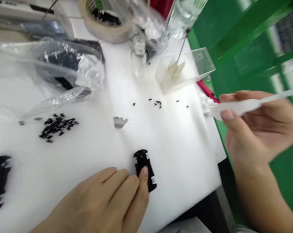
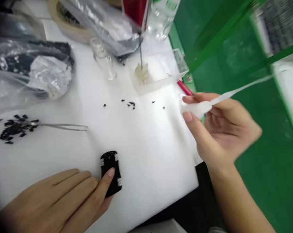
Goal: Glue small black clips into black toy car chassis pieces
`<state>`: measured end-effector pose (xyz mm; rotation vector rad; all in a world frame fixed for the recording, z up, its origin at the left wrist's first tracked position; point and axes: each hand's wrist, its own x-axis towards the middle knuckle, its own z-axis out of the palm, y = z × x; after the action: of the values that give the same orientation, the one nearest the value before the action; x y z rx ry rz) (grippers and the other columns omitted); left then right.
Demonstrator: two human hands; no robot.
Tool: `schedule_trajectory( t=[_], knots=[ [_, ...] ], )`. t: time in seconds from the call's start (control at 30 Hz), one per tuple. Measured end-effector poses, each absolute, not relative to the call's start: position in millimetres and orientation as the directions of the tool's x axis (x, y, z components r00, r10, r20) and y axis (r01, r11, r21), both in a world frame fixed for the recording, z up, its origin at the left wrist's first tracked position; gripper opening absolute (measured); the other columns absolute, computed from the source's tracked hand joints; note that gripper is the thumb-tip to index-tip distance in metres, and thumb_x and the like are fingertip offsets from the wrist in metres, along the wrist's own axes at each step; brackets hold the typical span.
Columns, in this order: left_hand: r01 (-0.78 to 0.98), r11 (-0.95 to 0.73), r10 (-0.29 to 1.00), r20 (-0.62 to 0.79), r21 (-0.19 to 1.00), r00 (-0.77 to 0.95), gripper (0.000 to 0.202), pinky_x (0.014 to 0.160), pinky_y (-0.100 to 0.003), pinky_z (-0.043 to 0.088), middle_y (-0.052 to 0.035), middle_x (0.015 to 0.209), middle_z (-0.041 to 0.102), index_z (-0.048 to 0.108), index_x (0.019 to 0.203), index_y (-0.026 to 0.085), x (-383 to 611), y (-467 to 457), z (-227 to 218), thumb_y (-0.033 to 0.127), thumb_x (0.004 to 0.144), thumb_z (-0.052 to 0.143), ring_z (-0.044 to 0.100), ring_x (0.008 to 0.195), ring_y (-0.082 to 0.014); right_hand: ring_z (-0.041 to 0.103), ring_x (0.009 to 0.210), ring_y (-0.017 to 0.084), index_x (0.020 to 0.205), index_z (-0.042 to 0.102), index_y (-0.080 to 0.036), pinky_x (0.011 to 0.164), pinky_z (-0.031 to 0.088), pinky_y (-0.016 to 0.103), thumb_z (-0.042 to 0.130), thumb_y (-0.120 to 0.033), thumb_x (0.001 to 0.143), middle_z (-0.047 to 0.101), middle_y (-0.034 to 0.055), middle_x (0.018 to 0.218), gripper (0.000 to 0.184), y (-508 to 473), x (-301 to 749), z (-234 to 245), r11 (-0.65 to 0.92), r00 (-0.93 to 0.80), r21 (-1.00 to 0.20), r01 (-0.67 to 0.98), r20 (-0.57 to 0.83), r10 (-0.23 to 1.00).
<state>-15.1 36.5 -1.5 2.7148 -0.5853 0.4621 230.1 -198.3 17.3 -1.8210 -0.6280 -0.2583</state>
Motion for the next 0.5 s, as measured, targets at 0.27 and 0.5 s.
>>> schedule_trajectory(
  t=[0.27,0.5],
  knots=[
    [-0.504,-0.833,-0.37,0.447,0.228,0.814,0.03,0.06,-0.043,0.053,-0.0052,0.085,0.068,0.075,0.124,0.005,-16,42,-17,0.004,0.097,0.063,0.062,0.07,-0.023,0.083,0.094,0.025,0.119,0.083,-0.025,0.083,0.071,0.038,0.082,-0.041,0.102,0.086,0.005,0.114,0.023,-208,275,7,-0.521,0.854,-0.677,0.52,0.41,0.32],
    [-0.53,-0.821,-0.381,0.487,0.212,0.786,0.018,0.049,-0.042,0.052,-0.006,0.081,0.065,0.076,0.112,0.002,-9,40,-6,0.002,0.095,0.07,0.064,0.065,-0.025,0.075,0.074,0.024,0.097,0.083,-0.023,0.076,0.064,0.041,0.085,-0.04,0.095,0.081,0.003,0.086,0.018,-183,284,3,-0.594,0.829,-0.578,0.56,0.397,0.395]
  ],
)
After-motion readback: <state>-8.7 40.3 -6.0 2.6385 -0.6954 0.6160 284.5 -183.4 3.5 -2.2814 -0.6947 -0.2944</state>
